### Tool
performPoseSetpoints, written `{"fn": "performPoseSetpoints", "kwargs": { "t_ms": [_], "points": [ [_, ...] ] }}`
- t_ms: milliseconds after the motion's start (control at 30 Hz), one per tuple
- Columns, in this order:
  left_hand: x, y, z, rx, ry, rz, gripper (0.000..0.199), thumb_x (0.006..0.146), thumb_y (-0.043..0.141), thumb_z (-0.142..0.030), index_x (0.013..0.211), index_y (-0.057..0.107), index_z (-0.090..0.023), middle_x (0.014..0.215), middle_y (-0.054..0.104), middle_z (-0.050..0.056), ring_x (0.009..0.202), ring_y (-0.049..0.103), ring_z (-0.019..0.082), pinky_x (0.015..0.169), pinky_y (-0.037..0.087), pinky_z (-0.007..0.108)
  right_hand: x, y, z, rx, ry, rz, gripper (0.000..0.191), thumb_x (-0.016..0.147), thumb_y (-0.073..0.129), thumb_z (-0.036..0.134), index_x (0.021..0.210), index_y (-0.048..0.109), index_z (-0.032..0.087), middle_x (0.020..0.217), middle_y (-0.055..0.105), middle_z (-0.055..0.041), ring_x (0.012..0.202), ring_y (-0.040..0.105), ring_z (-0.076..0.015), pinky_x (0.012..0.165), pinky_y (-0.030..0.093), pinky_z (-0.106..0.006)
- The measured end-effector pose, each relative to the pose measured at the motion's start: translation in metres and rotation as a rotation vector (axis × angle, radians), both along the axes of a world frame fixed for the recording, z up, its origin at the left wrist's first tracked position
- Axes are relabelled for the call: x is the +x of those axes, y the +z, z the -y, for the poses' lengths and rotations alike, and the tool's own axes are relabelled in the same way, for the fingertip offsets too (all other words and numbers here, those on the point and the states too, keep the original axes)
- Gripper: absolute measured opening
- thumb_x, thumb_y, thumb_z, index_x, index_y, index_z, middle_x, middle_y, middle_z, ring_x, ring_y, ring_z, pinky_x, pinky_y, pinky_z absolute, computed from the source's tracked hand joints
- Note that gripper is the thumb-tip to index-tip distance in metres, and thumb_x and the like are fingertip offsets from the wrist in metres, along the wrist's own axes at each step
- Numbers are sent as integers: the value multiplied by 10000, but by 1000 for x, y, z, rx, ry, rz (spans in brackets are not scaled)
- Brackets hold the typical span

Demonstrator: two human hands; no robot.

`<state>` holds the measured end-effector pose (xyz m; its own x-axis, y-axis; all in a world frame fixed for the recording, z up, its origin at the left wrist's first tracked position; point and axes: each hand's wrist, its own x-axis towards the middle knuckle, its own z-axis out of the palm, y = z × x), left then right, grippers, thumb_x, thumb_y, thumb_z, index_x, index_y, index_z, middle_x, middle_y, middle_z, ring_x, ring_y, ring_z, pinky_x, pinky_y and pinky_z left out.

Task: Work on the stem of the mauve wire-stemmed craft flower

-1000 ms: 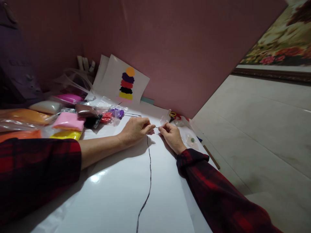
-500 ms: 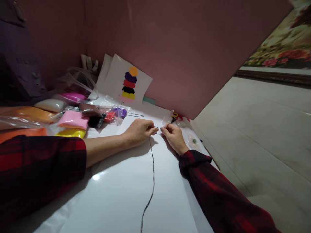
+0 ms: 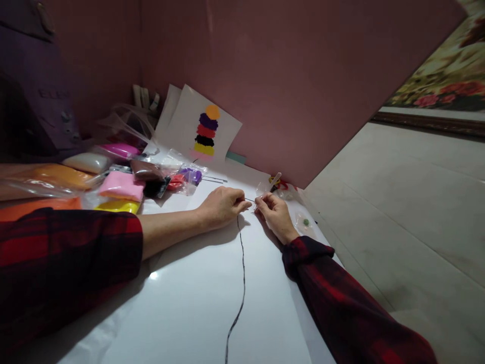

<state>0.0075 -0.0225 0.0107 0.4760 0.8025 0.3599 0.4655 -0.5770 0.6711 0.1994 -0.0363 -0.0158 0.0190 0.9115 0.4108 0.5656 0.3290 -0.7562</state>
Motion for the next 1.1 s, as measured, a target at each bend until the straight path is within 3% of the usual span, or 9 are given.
{"fn": "performPoseSetpoints", "kwargs": {
  "t_ms": [100,300,567,900,1100],
  "points": [
    [0,-1,0,19,8,-13,253,857,608,-297,638,603,-171,588,582,-8,588,491,134,573,323,254,-2,2,2,0,39,43,225,848,546,425,781,556,210,644,591,-3,608,565,-171,593,462,-293],
    [1,-1,1,31,15,-10,256,854,606,-291,627,603,-172,572,568,-16,584,489,135,568,323,251,-2,3,3,27,14,146,238,835,574,385,677,552,209,644,568,-8,626,511,-171,619,423,-295],
    [1,1,1,23,19,-5,249,853,608,-279,630,605,-169,573,573,-14,578,489,133,567,333,249,-2,2,2,32,-5,179,235,840,568,373,673,542,211,641,574,-9,628,522,-173,619,422,-294],
    [-1,1,0,-6,-2,68,362,909,541,-366,598,551,-181,575,646,7,611,593,150,583,386,244,-1,-1,0,43,-22,191,274,836,568,395,635,507,219,606,554,-1,598,494,-167,577,403,-280],
    [-1,4,2,11,78,71,247,884,591,-302,670,579,-179,728,726,32,691,616,164,635,404,259,-2,1,1,34,-27,196,266,833,560,391,636,519,217,612,568,-9,607,511,-173,589,400,-286]
  ]
}}
